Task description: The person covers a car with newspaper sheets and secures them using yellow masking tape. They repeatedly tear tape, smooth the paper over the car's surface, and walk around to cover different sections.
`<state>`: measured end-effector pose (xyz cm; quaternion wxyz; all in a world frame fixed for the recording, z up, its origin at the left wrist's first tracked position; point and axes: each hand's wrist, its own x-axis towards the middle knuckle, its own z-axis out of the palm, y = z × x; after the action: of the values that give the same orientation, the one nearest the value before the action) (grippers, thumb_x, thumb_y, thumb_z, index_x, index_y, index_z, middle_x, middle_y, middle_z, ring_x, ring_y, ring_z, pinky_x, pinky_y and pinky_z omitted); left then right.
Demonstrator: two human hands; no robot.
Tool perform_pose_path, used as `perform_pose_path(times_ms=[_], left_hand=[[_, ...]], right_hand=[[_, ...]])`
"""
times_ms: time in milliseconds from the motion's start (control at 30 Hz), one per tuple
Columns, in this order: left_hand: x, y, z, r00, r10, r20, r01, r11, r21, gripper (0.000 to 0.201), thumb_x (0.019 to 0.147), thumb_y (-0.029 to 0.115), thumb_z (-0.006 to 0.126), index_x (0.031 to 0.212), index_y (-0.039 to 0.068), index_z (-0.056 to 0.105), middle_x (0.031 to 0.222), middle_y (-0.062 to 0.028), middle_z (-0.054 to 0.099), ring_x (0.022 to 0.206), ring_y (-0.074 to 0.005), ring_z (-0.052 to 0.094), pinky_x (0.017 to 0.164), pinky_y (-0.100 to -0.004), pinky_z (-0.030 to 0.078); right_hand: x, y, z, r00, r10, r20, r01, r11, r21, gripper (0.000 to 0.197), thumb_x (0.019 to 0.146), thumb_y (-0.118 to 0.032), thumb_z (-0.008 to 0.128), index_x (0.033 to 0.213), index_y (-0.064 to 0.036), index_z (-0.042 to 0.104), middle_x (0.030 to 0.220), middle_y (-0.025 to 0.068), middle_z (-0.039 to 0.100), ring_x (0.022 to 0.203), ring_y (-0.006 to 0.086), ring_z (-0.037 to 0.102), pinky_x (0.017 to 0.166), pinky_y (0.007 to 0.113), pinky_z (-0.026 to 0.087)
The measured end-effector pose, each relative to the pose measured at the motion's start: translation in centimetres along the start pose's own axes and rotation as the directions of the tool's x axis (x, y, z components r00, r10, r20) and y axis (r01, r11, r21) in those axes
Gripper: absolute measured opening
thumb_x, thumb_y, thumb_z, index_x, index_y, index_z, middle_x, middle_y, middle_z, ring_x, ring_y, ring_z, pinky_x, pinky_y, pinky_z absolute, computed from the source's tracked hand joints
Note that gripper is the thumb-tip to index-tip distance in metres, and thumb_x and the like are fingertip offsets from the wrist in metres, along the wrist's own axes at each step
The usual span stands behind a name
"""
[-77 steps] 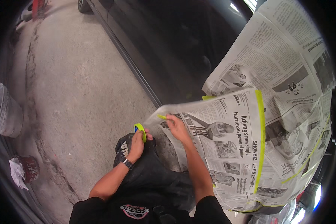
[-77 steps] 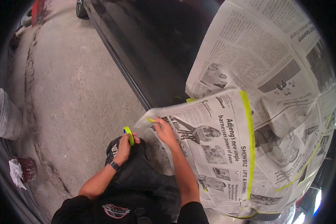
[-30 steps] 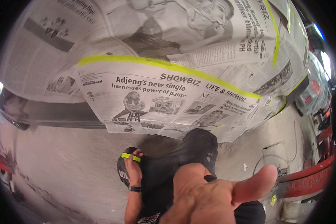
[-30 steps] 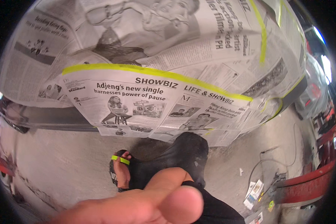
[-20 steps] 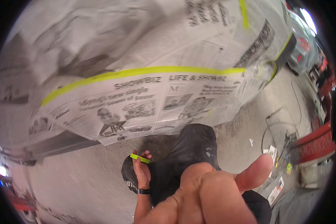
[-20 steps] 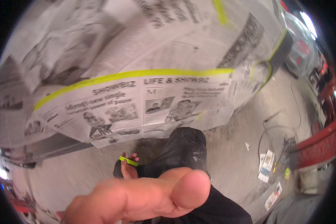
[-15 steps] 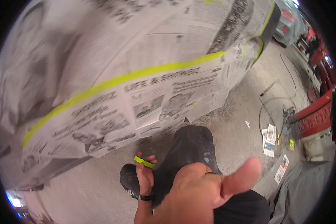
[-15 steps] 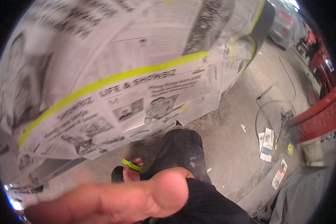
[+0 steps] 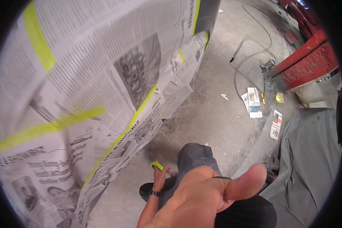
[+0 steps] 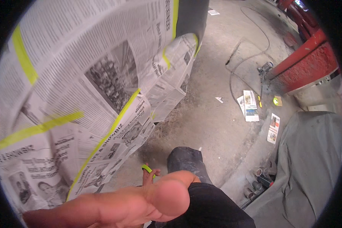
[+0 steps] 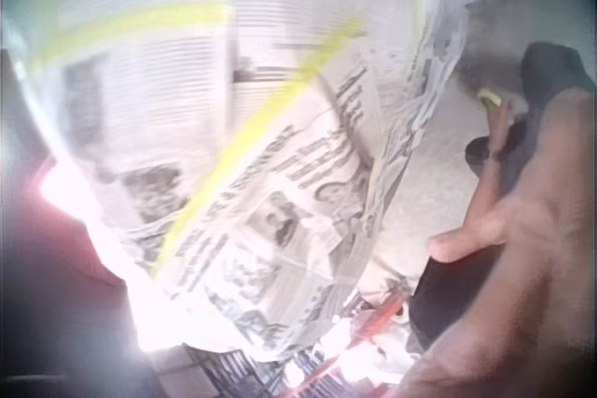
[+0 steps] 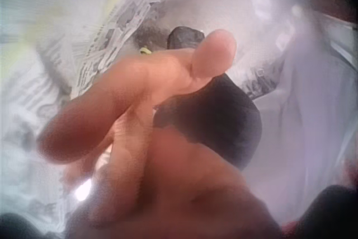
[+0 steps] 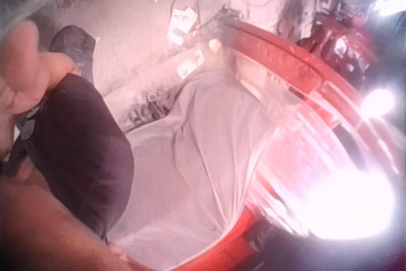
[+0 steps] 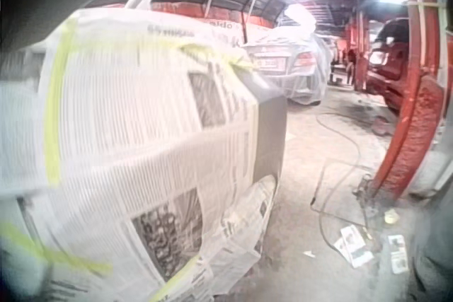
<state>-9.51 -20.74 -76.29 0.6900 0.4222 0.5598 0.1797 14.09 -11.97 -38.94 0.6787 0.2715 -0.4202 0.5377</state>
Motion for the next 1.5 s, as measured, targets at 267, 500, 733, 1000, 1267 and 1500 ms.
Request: perform_pose_path(times_ms=[267, 500, 733, 1000, 1267, 1500], left_hand=[[-12.7, 4.5, -0.1, 0.958, -0.082, -0.276, 0.214, 0.845, 0.49, 0.04, 0.089, 0.016, 0.065, 0.117, -0.007, 0.047, 0.09, -0.0181, 0.068, 0.078, -0.0221, 0.069, 0.065, -0.035, 0.055], [-24.6, 12.9, -2.1, 0.876, -0.259, -0.407, 0.294, 0.956, 0.024, 0.029, 0.087, 0.014, 0.067, 0.099, -0.006, 0.052, 0.071, -0.0114, 0.066, 0.054, -0.0169, 0.063, 0.048, -0.0278, 0.052], [-29.6, 10.7, -5.8, 0.855, -0.217, -0.471, 0.303, 0.946, 0.116, 0.031, 0.09, 0.026, 0.062, 0.099, -0.004, 0.059, 0.078, -0.0096, 0.069, 0.064, -0.0195, 0.066, 0.064, -0.0345, 0.054], [-40.8, 7.7, -4.5, 0.725, -0.127, -0.677, 0.214, 0.976, 0.045, 0.054, 0.085, 0.04, 0.061, 0.104, -0.01, 0.051, 0.075, -0.0117, 0.07, 0.067, -0.0243, 0.068, 0.066, -0.0397, 0.053], [-53.6, -10.3, -3.4, 0.518, -0.547, -0.658, -0.09, 0.73, -0.677, 0.024, 0.093, 0.018, 0.055, 0.102, -0.004, 0.057, 0.083, -0.0131, 0.067, 0.064, -0.0211, 0.067, 0.058, -0.0351, 0.058], [-53.3, -2.9, -5.3, 0.694, -0.304, -0.653, -0.237, 0.759, -0.606, 0.034, 0.096, 0.029, 0.058, 0.109, -0.002, 0.056, 0.089, -0.0125, 0.066, 0.078, -0.0207, 0.067, 0.072, -0.0333, 0.056]], right_hand=[[10.1, -8.1, 7.3, 0.956, -0.016, -0.293, -0.065, 0.962, -0.265, 0.08, 0.096, -0.069, 0.019, 0.136, -0.005, 0.046, 0.108, 0.0212, 0.065, 0.124, 0.0396, 0.05, 0.112, 0.059, 0.021], [12.6, -14.4, 17.2, 0.529, 0.485, -0.696, -0.838, 0.428, -0.338, 0.09, 0.095, -0.07, 0.026, 0.141, 0.0057, 0.039, 0.135, 0.0197, 0.054, 0.124, 0.0268, 0.052, 0.11, 0.041, 0.031], [27.2, -10.4, 30.7, 0.692, 0.646, -0.323, -0.713, 0.682, -0.164, 0.079, 0.097, -0.062, 0.031, 0.141, 0.0032, 0.04, 0.135, 0.0173, 0.055, 0.125, 0.0275, 0.052, 0.111, 0.043, 0.03], [25.1, -8.6, 40.0, 0.684, 0.73, 0.01, -0.723, 0.68, -0.121, 0.063, 0.098, -0.051, 0.038, 0.132, 0.0007, 0.051, 0.126, 0.0172, 0.061, 0.118, 0.0305, 0.056, 0.109, 0.048, 0.034], [15.0, -3.5, 38.8, 0.664, 0.529, -0.528, -0.743, 0.394, -0.541, 0.047, 0.1, -0.039, 0.045, 0.122, -0.0019, 0.061, 0.117, 0.0171, 0.067, 0.11, 0.0335, 0.061, 0.107, 0.052, 0.037], [2.4, 4.2, 37.9, 0.415, 0.793, -0.447, -0.393, -0.287, -0.874, 0.034, 0.09, -0.024, 0.064, 0.112, 0.0018, 0.063, 0.099, 0.0221, 0.068, 0.093, 0.0392, 0.064, 0.083, 0.044, 0.049]])
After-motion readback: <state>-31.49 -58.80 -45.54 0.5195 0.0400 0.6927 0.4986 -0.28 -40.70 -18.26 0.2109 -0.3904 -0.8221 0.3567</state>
